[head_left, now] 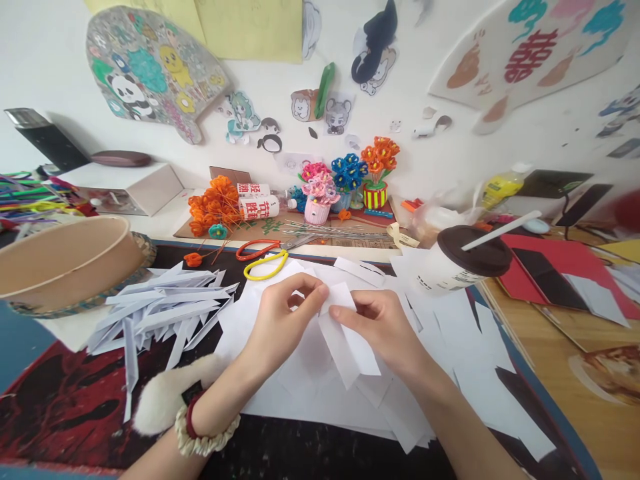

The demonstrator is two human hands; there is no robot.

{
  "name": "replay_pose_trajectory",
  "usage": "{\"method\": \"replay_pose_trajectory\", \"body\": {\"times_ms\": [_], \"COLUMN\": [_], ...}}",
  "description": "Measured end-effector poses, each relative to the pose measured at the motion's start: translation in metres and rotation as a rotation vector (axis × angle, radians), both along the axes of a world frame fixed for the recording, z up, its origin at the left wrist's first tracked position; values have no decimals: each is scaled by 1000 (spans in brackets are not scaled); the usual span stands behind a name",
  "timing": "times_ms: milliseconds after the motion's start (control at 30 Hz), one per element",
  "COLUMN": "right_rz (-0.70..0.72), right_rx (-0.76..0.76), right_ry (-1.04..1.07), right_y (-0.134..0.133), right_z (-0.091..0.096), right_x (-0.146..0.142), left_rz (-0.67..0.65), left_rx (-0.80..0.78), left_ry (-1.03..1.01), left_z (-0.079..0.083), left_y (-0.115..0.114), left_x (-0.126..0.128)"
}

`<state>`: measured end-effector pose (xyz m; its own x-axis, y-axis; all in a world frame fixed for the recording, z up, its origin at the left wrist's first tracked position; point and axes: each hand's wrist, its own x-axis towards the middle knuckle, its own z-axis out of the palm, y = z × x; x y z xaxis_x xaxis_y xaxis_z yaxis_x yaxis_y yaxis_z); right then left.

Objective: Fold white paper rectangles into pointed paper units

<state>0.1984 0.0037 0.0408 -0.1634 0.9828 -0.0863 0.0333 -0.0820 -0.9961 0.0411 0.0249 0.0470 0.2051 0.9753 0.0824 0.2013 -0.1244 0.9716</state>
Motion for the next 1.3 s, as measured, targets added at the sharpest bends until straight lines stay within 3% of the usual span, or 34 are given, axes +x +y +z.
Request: {"method": "replay_pose_trajectory", "body": {"times_ms": [200, 367, 600, 767, 1133, 1300], "right_rz": [16, -12, 45, 30, 49, 18], "right_rx": [19, 40, 16, 20, -21, 40], "right_ry": [-25, -43, -3, -56, -12, -59], "right_y": [0, 1, 2, 3, 4, 5], "right_z": [1, 0, -2, -4, -3, -6], "right_x": [0, 2, 5, 7, 7, 7], "left_rz": [-6, -99, -19, -30, -97, -97], "left_rx": [74, 103, 178, 223, 216, 226], "left_ry": [92, 170, 180, 239, 264, 287], "left_z": [0, 4, 4, 1, 2, 2], "left_y": [2, 2, -4, -3, 0, 1], "left_x": [-2, -5, -2, -3, -8, -8]}}
